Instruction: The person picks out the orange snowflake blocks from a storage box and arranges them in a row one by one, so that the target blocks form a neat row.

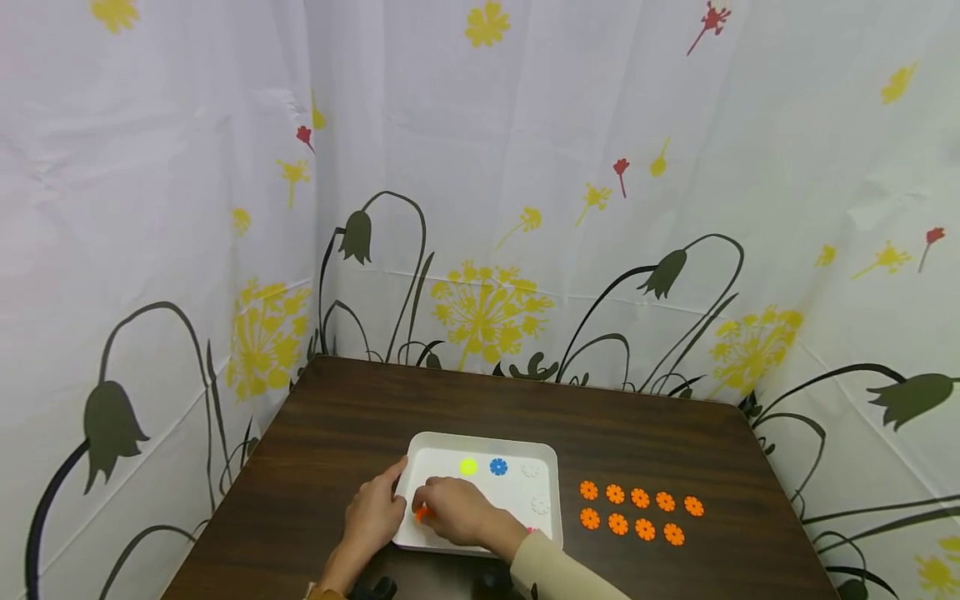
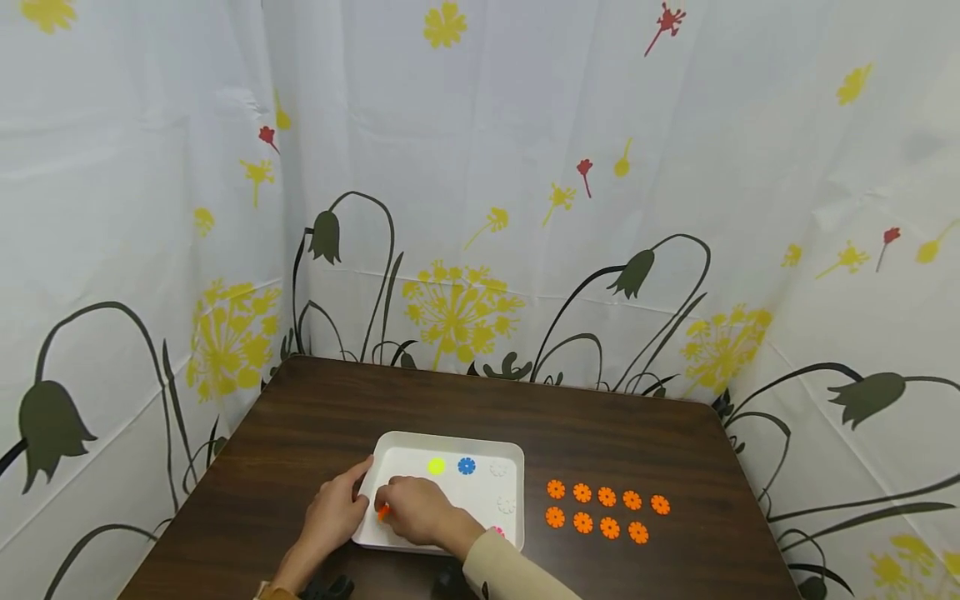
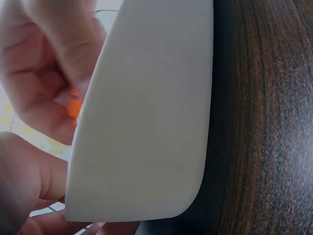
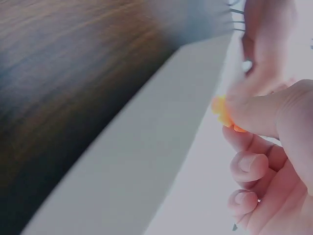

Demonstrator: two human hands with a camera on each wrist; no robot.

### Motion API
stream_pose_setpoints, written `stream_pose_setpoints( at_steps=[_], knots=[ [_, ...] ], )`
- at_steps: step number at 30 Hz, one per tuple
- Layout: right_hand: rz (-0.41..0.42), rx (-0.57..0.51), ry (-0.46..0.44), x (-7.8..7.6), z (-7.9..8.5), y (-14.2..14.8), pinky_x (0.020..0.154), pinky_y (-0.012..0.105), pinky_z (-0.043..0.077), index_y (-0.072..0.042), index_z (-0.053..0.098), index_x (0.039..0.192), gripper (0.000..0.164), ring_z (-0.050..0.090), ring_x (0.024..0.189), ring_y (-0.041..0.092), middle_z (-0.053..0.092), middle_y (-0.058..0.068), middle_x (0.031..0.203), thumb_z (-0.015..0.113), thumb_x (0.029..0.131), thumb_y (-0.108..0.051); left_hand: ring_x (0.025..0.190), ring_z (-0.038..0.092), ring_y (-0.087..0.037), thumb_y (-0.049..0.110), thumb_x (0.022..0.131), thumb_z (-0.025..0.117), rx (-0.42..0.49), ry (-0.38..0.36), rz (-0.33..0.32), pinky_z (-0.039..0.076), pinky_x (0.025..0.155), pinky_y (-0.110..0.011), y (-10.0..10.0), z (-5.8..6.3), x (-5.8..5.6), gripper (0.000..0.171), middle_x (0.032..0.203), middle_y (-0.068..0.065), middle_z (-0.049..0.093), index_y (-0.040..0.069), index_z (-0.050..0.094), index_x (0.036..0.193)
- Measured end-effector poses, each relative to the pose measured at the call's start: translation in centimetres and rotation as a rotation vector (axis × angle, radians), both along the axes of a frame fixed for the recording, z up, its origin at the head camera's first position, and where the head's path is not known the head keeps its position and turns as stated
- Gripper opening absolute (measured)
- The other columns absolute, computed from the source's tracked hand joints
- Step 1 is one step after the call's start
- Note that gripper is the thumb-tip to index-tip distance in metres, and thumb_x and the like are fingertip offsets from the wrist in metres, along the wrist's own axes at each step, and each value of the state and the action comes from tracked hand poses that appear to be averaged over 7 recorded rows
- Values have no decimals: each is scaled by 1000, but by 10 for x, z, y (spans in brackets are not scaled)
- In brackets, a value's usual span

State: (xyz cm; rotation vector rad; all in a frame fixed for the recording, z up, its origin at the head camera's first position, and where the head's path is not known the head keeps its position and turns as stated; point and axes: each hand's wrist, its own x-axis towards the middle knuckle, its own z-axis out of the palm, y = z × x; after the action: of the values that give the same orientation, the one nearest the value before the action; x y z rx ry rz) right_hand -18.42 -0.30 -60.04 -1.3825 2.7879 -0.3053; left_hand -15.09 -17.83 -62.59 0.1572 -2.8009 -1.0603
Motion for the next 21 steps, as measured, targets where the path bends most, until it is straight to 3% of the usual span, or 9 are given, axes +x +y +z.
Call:
stream_pose_setpoints(
  at_steps=[4,6,11,18,21],
  knots=[
    [-31,-53,-5,-1,10,5,70,14,48,-19,74,107,12,58,76,0,70,-9,94,75,96,-15,61,50,-22,2,85,62,11,-7,9,34,55,-38,0,-2,0,64,81,-9,66,11,62,148],
    [-47,-72,-17,-2,15,9,70,15,49,-19,72,107,12,57,76,0,70,-9,94,74,96,-14,62,49,-22,2,84,61,9,-8,7,33,55,-38,1,-2,0,65,76,-6,61,10,62,148],
    [-81,-119,-49,-3,25,22,73,16,49,-19,70,107,11,56,75,0,70,-10,92,74,97,-15,65,52,-23,1,85,61,6,-16,15,34,57,-39,2,-3,-2,65,83,-8,67,11,62,149],
    [-138,-235,-101,-4,33,49,66,18,47,-19,68,104,8,52,69,1,68,-11,86,74,98,-17,75,58,-27,2,85,62,-2,-19,22,37,59,-39,2,-2,-2,65,112,-18,75,11,62,149],
    [-182,-268,-123,-4,36,61,68,21,50,-19,69,106,9,54,71,1,70,-10,87,74,99,-19,72,56,-26,2,86,61,7,-24,24,35,57,-39,2,-1,-3,65,96,-15,73,11,61,150]
  ],
)
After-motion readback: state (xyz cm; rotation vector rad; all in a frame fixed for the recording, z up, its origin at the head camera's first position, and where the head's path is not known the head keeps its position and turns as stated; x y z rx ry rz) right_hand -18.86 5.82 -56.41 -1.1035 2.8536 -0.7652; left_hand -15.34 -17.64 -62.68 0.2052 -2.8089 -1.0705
